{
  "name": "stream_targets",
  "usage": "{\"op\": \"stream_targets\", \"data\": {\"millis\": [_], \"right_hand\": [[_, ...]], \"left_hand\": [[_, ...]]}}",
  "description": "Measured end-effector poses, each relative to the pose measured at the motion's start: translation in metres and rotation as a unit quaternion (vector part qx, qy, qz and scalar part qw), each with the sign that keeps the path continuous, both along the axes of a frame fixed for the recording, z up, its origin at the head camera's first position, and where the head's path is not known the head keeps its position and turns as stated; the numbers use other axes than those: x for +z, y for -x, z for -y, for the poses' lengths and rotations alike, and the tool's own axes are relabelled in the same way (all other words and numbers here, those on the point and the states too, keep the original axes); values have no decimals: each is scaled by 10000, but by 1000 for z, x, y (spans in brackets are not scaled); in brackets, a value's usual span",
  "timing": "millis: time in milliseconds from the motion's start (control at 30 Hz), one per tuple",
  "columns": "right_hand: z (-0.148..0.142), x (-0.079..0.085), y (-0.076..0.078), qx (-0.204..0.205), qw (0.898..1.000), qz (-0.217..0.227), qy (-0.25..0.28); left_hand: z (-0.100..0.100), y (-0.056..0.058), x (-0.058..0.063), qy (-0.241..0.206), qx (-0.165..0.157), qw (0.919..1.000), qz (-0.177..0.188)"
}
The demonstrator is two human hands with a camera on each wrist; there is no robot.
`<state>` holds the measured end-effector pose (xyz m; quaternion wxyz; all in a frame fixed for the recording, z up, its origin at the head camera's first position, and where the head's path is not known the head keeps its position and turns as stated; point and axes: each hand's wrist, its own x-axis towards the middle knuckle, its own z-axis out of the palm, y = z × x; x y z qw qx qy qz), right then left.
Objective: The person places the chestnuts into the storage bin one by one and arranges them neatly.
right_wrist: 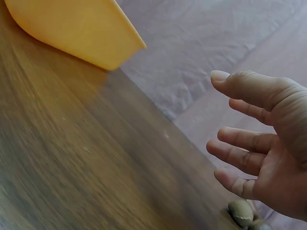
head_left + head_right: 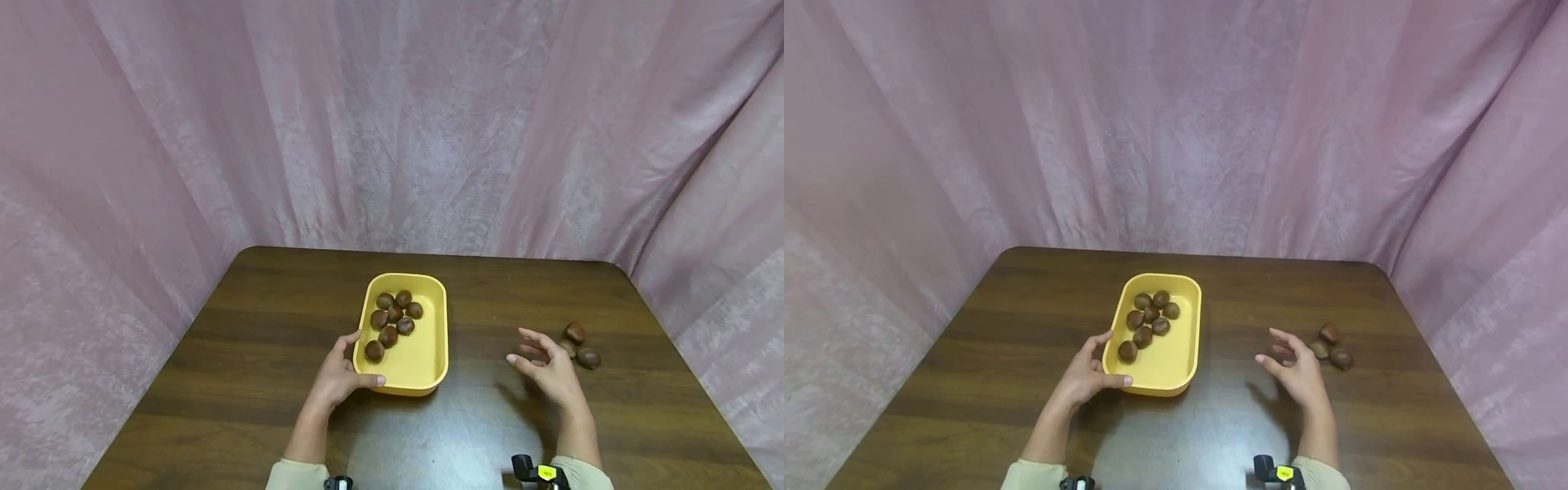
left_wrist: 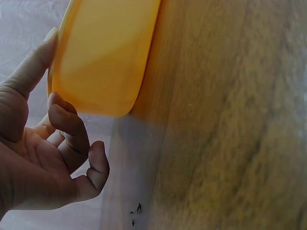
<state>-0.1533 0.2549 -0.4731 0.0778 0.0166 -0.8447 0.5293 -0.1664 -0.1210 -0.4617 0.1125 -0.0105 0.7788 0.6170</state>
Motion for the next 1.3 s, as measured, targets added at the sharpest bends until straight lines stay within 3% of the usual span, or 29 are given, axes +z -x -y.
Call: {"op": "stream_targets", "data": {"millis": [167, 333, 600, 900, 1100, 1300], "right_hand": [[-9, -1, -4, -150, 9998, -118, 31], [-18, 1, -8, -346, 9994, 40, 53], [-35, -3, -13, -883, 9958, -65, 228], [-50, -1, -18, -1329, 9901, 202, 394], [-56, -1, -19, -1810, 9819, 128, 551], [-59, -7, -17, -2449, 9641, -80, 1021]], "left_hand": [[0, -1, 1, -78, -20, 10000, 6], [0, -1, -1, -27, -29, 10000, -9], [-2, 0, -3, -3, 9, 10000, 22], [-1, 0, -1, 28, 17, 10000, 17], [-1, 0, -1, -62, -1, 10000, 62], [-1, 1, -1, -67, 10, 9999, 90]]}}
